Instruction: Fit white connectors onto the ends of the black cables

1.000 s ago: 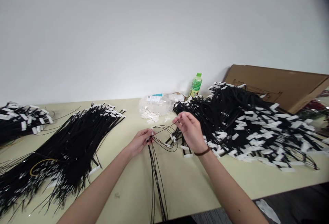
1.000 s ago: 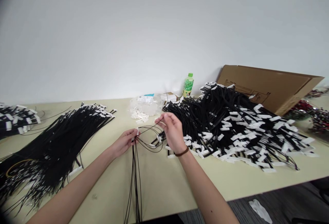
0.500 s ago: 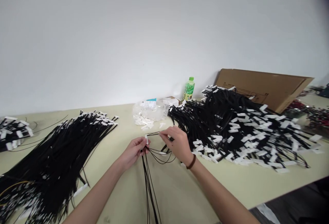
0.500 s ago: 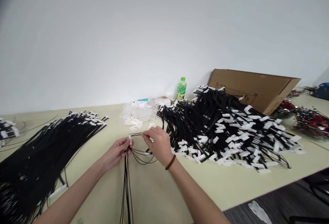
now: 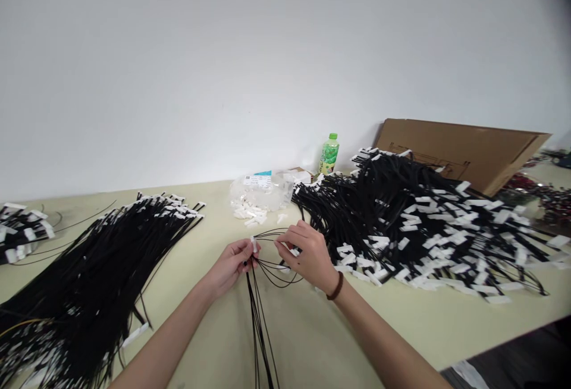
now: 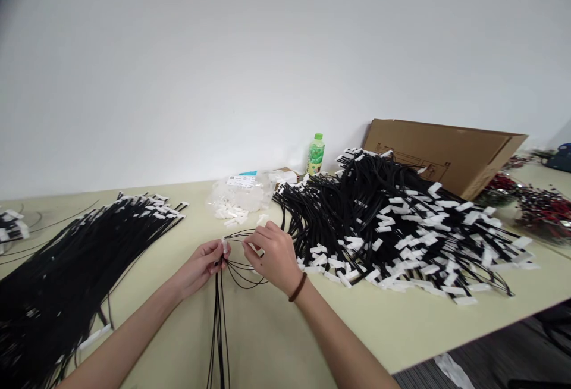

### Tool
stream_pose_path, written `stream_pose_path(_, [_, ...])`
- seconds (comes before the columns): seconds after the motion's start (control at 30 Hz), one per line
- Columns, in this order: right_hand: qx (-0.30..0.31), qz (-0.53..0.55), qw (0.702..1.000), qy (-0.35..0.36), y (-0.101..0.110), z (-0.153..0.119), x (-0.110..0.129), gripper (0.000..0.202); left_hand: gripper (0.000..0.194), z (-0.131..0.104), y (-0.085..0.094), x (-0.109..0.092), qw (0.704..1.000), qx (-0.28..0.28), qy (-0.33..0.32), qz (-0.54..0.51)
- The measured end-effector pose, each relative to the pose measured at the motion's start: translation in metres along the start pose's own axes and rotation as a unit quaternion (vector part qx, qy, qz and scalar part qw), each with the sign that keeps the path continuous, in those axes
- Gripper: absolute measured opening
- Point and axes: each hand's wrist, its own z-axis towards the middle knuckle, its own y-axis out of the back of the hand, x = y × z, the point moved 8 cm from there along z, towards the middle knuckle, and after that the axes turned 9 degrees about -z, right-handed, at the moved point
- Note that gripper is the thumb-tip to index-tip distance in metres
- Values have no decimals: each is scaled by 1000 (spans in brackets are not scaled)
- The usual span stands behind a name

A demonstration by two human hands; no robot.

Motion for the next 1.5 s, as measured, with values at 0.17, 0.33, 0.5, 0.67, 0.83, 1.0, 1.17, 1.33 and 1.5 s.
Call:
stream_pose_path(0.17, [-3,-3,1000,1,0,-1,0,16,29,-1,-3,-2,1000,5,-3,7])
stream_pose_path(0.33, [-3,-6,1000,3,-1,-1,-1,16,30,-2,-5,-4,1000,8,-8,14])
stream_pose_path(0.5, [0,14,1000,12,0,-1,0,16,30,-2,-5,-5,1000,10,-11,20])
stream_pose_path(0.67, [0,13,1000,21,3,1,1,16,30,-2,-5,-4,999,8,-9,34])
stream_pose_path(0.83, [-6,18,999,28,3,-1,3,17,31,-2,-6,-4,999,9,-6,49])
stream_pose_path(1.0, [-1,23,999,30,-2,-3,7,15,31,-3,-7,-3,998,17,-7,57])
stream_pose_path(1.17, [18,2,999,40,-11,-6,14,18,33,-3,-10,-2,996,39,-5,77])
stream_pose_path(1.33, [17,8,1000,23,-13,-6,13,16,32,-3,-10,-2,996,39,-8,75])
stream_pose_path(1.5, [21,10,1000,-6,-12,-6,11,15,31,-3,-8,-2,997,23,-17,73])
